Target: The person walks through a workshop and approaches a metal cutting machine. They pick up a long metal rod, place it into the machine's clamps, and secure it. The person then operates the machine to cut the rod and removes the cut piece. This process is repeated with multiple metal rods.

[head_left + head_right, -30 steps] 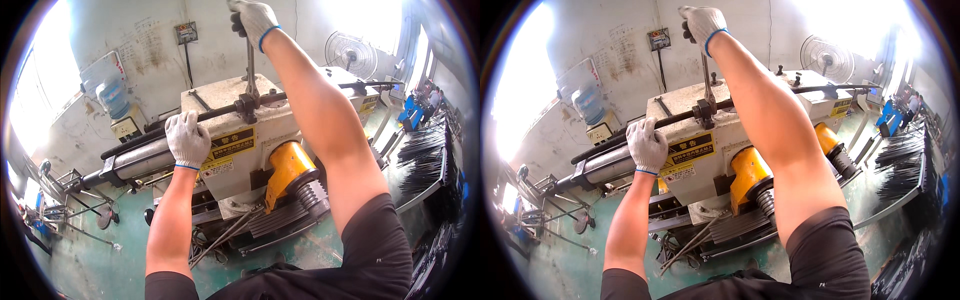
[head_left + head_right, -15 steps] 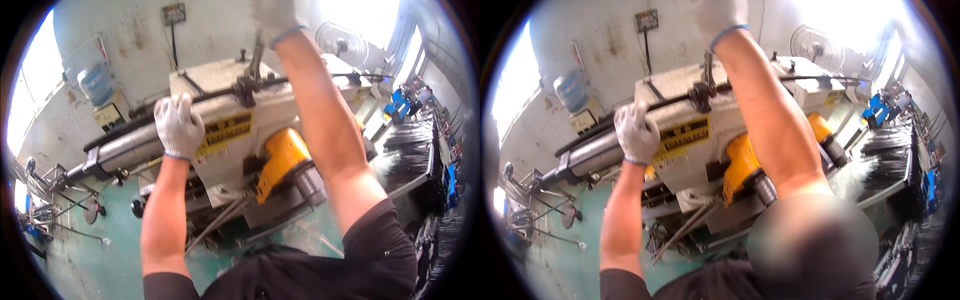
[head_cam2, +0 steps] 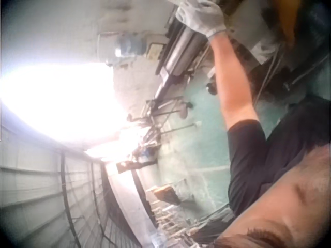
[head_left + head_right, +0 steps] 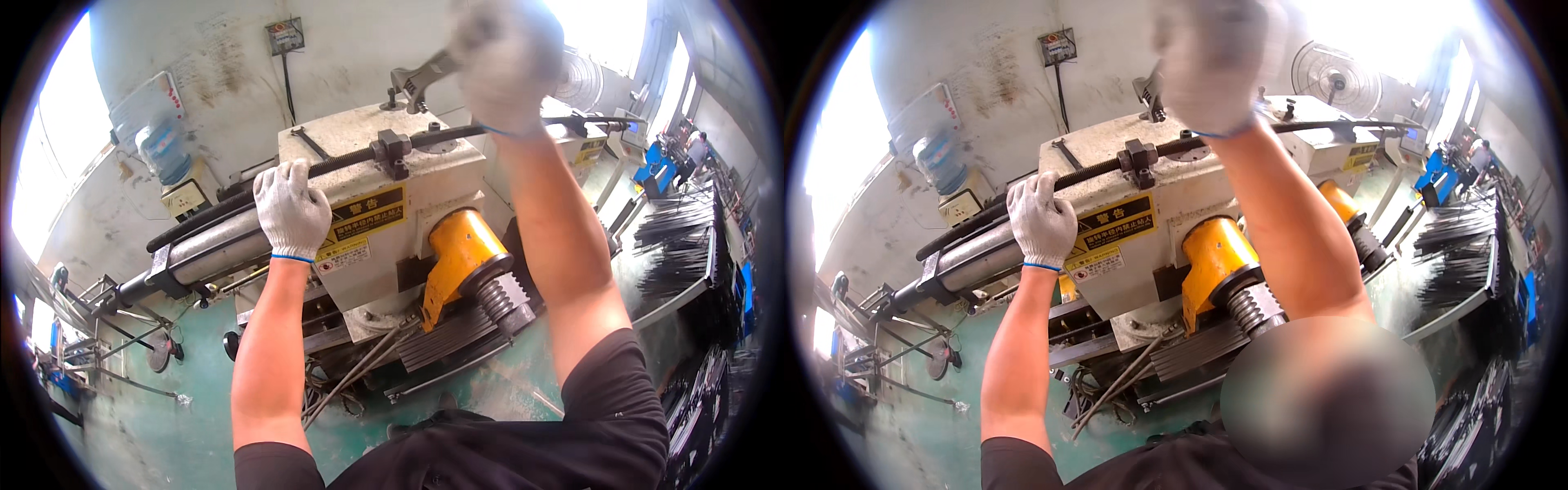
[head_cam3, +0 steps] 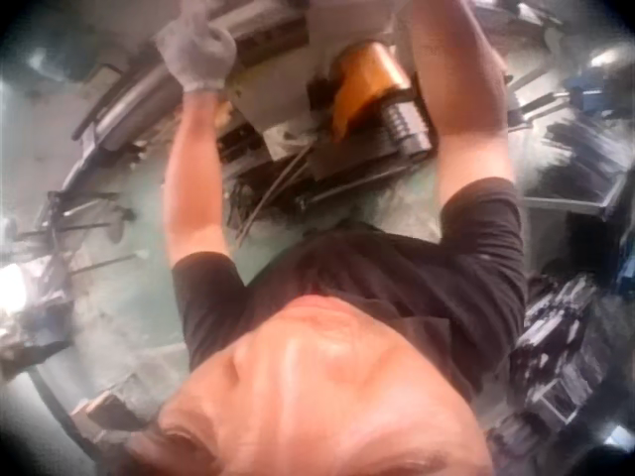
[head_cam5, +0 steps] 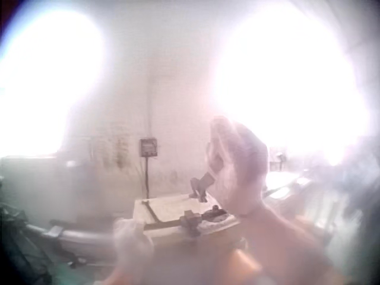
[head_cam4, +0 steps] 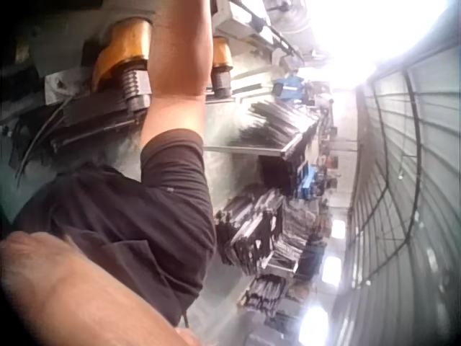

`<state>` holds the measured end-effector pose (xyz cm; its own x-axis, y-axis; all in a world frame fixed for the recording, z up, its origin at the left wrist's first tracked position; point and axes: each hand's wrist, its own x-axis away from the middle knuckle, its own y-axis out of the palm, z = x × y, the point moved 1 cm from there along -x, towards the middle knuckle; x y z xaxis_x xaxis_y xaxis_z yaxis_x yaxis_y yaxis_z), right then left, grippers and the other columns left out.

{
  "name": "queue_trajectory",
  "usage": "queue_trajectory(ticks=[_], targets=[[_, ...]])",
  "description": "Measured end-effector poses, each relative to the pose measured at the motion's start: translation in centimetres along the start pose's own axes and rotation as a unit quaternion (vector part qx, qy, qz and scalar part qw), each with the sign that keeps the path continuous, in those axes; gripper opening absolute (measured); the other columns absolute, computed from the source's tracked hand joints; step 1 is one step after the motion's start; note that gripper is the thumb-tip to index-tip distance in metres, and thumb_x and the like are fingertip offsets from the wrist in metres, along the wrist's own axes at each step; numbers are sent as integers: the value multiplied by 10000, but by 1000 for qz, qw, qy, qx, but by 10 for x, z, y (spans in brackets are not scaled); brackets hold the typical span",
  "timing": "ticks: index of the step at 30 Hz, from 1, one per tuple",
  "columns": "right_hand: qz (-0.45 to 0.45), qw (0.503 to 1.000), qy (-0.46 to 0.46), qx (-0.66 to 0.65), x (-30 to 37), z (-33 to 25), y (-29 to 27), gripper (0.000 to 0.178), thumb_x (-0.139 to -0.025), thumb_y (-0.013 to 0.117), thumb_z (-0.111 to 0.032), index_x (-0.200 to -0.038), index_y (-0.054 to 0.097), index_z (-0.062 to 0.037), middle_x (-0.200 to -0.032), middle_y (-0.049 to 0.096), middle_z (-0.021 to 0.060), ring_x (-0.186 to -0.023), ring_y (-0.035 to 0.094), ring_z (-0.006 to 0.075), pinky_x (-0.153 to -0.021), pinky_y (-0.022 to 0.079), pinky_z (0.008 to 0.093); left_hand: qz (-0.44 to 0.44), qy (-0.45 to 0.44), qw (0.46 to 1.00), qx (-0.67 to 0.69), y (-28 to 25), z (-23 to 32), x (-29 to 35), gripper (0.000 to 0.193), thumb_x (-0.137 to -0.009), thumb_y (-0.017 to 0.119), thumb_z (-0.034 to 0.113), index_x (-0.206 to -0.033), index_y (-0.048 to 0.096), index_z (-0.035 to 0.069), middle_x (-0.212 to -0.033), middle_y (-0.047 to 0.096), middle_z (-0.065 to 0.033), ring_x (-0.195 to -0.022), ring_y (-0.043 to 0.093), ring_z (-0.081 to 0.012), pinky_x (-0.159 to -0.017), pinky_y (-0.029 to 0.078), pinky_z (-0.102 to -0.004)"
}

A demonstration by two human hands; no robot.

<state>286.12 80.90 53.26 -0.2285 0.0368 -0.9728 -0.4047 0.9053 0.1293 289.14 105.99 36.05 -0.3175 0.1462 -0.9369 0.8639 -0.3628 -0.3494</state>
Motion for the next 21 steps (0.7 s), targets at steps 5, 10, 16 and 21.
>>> queue_trajectory(ticks=[5, 10, 16, 21], targets=[[-115, 930, 113, 331, 6, 101, 29, 318, -962, 695, -342, -922, 771, -36, -708, 701, 116, -617, 619, 148, -588, 531, 324, 5, 16, 1000, 12, 0, 3, -2, 400, -685, 593, -17, -1078, 600, 62, -963, 622, -125, -972, 599, -347, -946, 443, -474], [-286, 841, 217, 405, 40, 173, 29, 311, -933, 677, -332, -1071, 764, -67, -943, 752, 187, -849, 725, 334, -801, 579, 396, 3, 24, 1000, 9, -1, 0, 0, 413, -681, 573, -14, -1089, 609, 34, -991, 634, -149, -979, 596, -364, -944, 445, -481], [-438, 737, 299, 420, 35, 172, 8, 439, -924, 655, -405, -1178, 716, -52, -1158, 733, 173, -1074, 690, 327, -977, 524, 391, -2, 22, 1000, 16, -2, 6, -2, 414, -685, 568, -27, -1091, 626, 29, -1019, 639, -158, -991, 596, -368, -955, 442, -486], [-406, 685, 371, 479, 32, 111, -44, 388, -1011, 572, -364, -1175, 707, -40, -1106, 732, 188, -1049, 686, 309, -956, 527, 403, 16, 32, 999, 12, -3, 2, 0, 418, -690, 555, -47, -1092, 626, 44, -1021, 639, -146, -975, 598, -351, -954, 446, -468]])
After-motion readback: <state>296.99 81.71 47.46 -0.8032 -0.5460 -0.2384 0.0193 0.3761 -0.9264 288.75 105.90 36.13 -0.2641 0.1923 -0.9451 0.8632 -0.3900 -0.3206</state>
